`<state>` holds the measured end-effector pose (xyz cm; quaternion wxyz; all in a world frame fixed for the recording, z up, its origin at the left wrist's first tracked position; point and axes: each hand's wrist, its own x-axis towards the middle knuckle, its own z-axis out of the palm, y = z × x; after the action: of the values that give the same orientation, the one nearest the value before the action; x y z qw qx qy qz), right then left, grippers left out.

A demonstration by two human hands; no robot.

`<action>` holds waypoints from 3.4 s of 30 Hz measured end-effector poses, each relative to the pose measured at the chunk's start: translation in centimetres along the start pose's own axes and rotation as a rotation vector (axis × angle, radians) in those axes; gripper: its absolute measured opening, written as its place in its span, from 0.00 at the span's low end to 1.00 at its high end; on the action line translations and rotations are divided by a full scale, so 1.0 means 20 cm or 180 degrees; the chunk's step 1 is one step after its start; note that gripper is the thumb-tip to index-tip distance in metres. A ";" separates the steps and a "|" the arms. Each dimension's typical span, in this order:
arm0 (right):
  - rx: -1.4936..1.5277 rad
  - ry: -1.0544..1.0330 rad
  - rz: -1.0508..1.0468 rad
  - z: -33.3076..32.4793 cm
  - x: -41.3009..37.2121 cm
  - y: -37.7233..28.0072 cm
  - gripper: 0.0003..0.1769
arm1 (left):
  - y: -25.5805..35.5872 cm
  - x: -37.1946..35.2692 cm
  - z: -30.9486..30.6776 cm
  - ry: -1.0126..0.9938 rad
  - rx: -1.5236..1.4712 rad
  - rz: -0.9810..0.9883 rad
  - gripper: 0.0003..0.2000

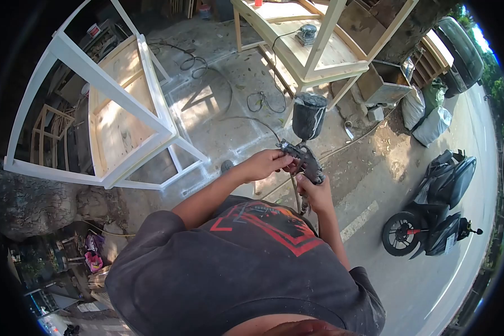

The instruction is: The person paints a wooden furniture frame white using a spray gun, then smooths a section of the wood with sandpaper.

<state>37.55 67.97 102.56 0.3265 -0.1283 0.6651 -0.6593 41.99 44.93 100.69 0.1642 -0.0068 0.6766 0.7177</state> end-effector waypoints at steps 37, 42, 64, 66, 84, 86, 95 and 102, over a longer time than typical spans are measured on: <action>0.0427 0.0714 0.0343 -0.08 2.77 -1.24 0.40 | 0.76 3.19 -2.67 0.0270 0.3284 0.1314 0.35; 0.0462 0.0408 -0.0052 0.13 3.32 -1.34 0.38 | 0.94 2.43 -3.50 0.0515 0.3081 0.1390 0.35; -0.0241 -0.0837 0.0321 2.59 6.32 -1.81 0.28 | 1.07 1.19 -6.89 0.3541 0.3063 -0.0098 0.36; -0.0306 -0.0953 0.0324 2.79 6.68 -1.82 0.29 | 1.09 1.28 -7.24 0.3659 0.3029 -0.0180 0.36; -0.1518 -0.0890 -0.0075 4.63 9.18 -2.36 0.22 | 0.81 0.73 -10.21 0.5102 0.2563 -0.1095 0.38; -0.1607 -0.0742 0.0123 4.85 9.34 -2.26 0.19 | 0.66 0.54 -10.68 0.5237 0.2665 -0.1328 0.39; -0.1424 0.0334 0.1268 6.08 9.88 -1.84 0.19 | 0.00 -0.47 -13.06 0.5333 0.2967 -0.1966 0.44; -0.1427 0.0817 0.1629 6.70 9.96 -2.17 0.22 | -0.46 -1.19 -14.39 0.5082 0.4165 -0.2287 0.41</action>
<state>-43.09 -162.36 102.45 0.3586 0.0578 0.8393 -0.4047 5.70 -240.45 73.03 -0.1503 -0.5789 0.7972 -0.0819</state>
